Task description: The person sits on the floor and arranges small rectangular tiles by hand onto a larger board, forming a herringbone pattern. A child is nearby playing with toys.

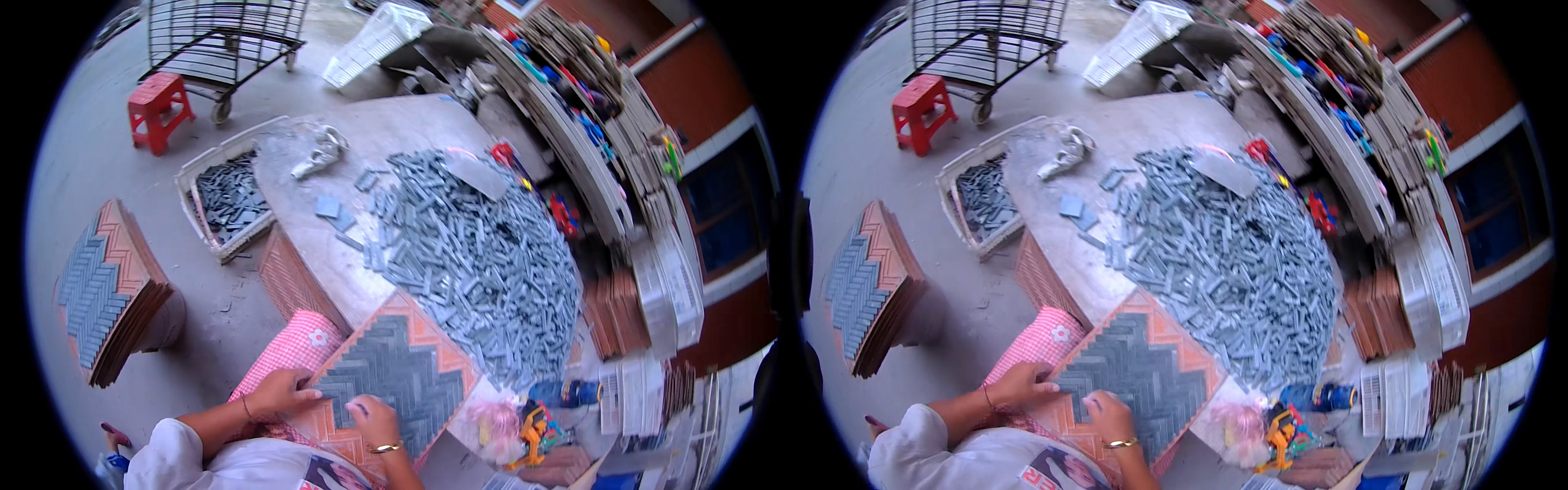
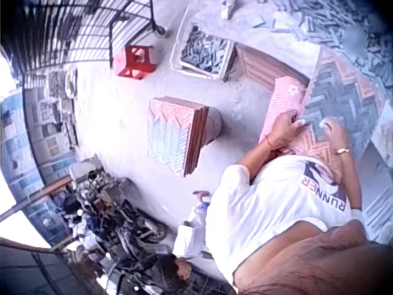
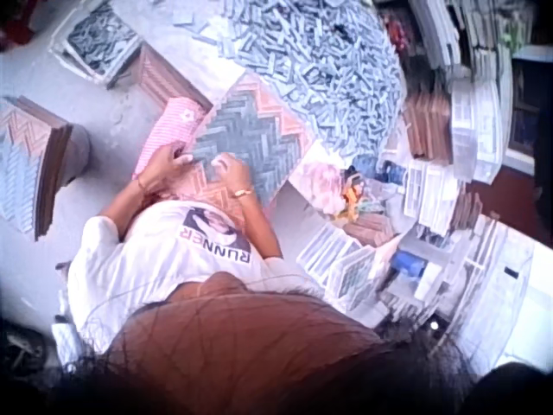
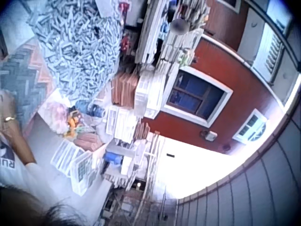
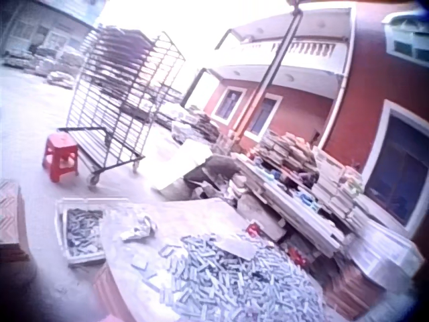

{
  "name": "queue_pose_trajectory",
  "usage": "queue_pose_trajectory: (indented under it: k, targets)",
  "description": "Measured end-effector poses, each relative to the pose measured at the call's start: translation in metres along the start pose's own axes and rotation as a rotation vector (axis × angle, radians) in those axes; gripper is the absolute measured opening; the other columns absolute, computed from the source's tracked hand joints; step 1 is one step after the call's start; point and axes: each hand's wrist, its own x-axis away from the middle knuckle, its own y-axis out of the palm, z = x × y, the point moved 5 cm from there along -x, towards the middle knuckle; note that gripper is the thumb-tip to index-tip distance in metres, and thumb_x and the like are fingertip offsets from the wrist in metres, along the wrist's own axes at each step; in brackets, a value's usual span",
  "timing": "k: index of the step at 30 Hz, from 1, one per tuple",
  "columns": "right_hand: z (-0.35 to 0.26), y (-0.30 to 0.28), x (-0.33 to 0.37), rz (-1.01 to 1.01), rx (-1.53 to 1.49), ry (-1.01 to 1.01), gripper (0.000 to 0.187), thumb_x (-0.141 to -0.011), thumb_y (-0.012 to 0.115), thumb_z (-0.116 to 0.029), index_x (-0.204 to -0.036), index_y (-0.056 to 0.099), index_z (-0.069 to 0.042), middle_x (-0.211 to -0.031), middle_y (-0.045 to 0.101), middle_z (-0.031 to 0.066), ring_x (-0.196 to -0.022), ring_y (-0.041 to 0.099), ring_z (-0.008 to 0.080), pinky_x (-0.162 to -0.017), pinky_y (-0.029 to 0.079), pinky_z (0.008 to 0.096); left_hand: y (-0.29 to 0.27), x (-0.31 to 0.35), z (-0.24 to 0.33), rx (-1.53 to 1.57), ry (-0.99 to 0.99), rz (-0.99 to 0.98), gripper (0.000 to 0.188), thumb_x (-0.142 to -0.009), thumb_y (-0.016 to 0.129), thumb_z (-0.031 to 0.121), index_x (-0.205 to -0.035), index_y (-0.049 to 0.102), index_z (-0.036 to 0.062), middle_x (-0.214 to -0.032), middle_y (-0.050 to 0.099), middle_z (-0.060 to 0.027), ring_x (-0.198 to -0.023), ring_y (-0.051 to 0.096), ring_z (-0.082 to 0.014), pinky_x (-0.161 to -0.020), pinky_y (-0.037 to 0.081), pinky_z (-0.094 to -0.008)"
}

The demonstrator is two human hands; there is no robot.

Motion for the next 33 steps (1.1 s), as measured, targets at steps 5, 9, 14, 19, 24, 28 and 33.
queue_pose_trajectory:
  k: [5, 9, 14, 19, 24, 28, 33]
  targets:
    - [0.038, -0.033, -0.037, 0.255, 0.172, 0.102, 0.028, -0.081, 0.061, -0.031, -0.067, 0.059, -0.007, -0.066, 0.059, 0.0137, -0.061, 0.057, 0.0345, -0.055, 0.044, 0.0428, -0.061, -0.064, -0.061, 0.245, -0.047, 0.467, 0.025, -0.084, 0.056, 0.022, -0.089, 0.064, -0.0009, -0.073, 0.064, -0.0143, -0.068, 0.06, -0.025, -0.065, 0.048, -0.0337]
    - [0.055, -0.032, -0.06, 0.166, 0.418, 0.201, 0.041, -0.08, 0.06, -0.044, -0.06, 0.057, -0.007, -0.059, 0.057, 0.016, -0.055, 0.055, 0.0373, -0.051, 0.04, 0.045, -0.047, -0.137, -0.137, 0.086, -0.099, 0.599, 0.035, -0.082, 0.058, 0.031, -0.087, 0.064, -0.0037, -0.081, 0.064, -0.0203, -0.076, 0.061, -0.0339, -0.07, 0.048, -0.038]
    - [0.06, -0.032, -0.057, 0.268, 0.397, 0.103, 0.044, -0.077, 0.064, -0.041, -0.054, 0.054, -0.005, -0.052, 0.051, 0.0156, -0.047, 0.049, 0.0367, -0.046, 0.036, 0.0436, 0.004, -0.193, -0.187, 0.419, -0.562, 0.541, 0.067, -0.076, 0.063, 0.051, -0.108, 0.055, -0.0079, -0.101, 0.059, -0.0297, -0.098, 0.058, -0.0396, -0.084, 0.045, -0.0424]
    - [0.055, -0.03, -0.054, 0.317, 0.46, 0.046, 0.044, -0.076, 0.065, -0.037, -0.051, 0.049, -0.005, -0.049, 0.049, 0.0149, -0.045, 0.048, 0.0366, -0.045, 0.035, 0.0442, 0.039, -0.21, -0.218, 0.364, -0.647, 0.534, 0.093, -0.073, 0.062, 0.06, -0.127, 0.035, -0.0106, -0.117, 0.05, -0.0335, -0.108, 0.052, -0.0411, -0.09, 0.042, -0.0442]
    - [0.057, -0.028, -0.054, 0.299, 0.453, 0.05, 0.043, -0.077, 0.064, -0.039, -0.051, 0.05, -0.008, -0.051, 0.052, 0.0141, -0.045, 0.049, 0.0363, -0.045, 0.036, 0.0456, 0.038, -0.202, -0.222, 0.25, -0.47, 0.652, 0.081, -0.074, 0.061, 0.057, -0.115, 0.046, -0.0108, -0.101, 0.056, -0.0333, -0.093, 0.058, -0.0416, -0.08, 0.046, -0.0439]
    - [0.057, -0.032, -0.053, 0.351, 0.453, 0.063, 0.043, -0.076, 0.065, -0.039, -0.051, 0.05, -0.008, -0.05, 0.051, 0.0135, -0.045, 0.049, 0.0362, -0.044, 0.035, 0.0455, 0.013, -0.183, -0.183, 0.3, -0.499, 0.511, 0.075, -0.075, 0.06, 0.05, -0.115, 0.047, -0.0116, -0.104, 0.055, -0.0344, -0.097, 0.056, -0.0436, -0.084, 0.045, -0.0443]
    - [0.061, -0.028, -0.056, 0.354, 0.434, 0.057, 0.044, -0.076, 0.065, -0.04, -0.051, 0.05, -0.007, -0.05, 0.051, 0.0136, -0.045, 0.049, 0.0357, -0.044, 0.036, 0.0448, -0.008, -0.174, -0.165, 0.193, -0.661, 0.634, 0.05, -0.075, 0.058, 0.031, -0.104, 0.055, -0.0089, -0.102, 0.057, -0.0316, -0.096, 0.058, -0.0412, -0.081, 0.047, -0.0445]
